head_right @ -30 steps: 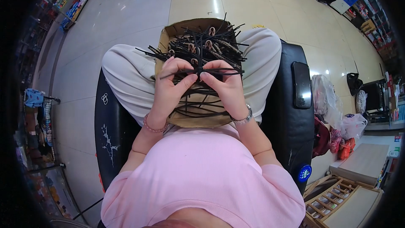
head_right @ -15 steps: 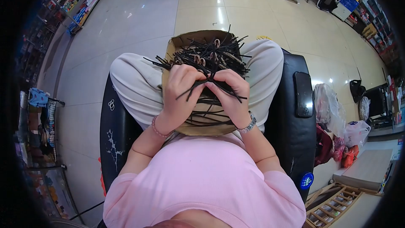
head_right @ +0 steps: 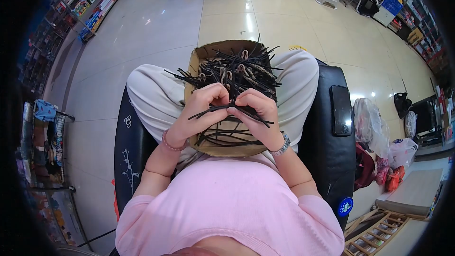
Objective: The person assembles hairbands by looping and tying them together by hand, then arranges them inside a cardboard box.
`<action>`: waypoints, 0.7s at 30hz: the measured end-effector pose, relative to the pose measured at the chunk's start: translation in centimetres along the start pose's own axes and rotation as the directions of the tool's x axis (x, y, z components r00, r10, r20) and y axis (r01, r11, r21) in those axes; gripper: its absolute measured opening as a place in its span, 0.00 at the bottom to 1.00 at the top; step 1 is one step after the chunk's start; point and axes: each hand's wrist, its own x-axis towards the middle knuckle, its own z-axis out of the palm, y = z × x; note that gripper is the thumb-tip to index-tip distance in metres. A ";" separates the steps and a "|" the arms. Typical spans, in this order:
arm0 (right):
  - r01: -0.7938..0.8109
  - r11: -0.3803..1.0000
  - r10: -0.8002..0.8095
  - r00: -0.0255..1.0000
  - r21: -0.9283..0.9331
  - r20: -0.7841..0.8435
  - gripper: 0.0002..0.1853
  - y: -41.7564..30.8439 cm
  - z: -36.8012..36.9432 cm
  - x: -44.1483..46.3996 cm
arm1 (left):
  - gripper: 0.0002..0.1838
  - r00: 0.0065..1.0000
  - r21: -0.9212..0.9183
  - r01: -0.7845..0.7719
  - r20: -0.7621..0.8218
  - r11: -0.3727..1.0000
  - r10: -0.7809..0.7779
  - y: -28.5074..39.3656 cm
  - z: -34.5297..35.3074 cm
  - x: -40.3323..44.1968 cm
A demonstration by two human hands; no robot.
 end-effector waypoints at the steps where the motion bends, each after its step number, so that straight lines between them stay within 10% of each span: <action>1: -0.011 1.000 0.011 1.000 0.005 0.000 0.09 0.0 0.1 -0.1 | 0.06 0.999 -0.006 0.027 0.019 1.000 -0.027 -0.1 -0.1 0.0; 8: -0.142 0.989 0.143 0.989 0.035 -0.038 0.07 1.0 0.4 -0.5 | 0.04 0.984 0.158 -0.106 -0.123 0.982 0.126 -0.3 1.3 0.3; 12: -0.384 0.822 0.474 0.871 0.421 -0.129 0.06 -0.7 0.4 0.3 | 0.05 0.925 0.084 0.073 -0.378 0.994 -0.036 0.1 2.4 0.2; 21: -0.377 0.720 0.513 0.854 0.583 -0.081 0.06 0.4 0.4 0.1 | 0.06 0.966 0.008 0.158 -0.208 0.987 -0.153 -0.5 1.8 -0.3</action>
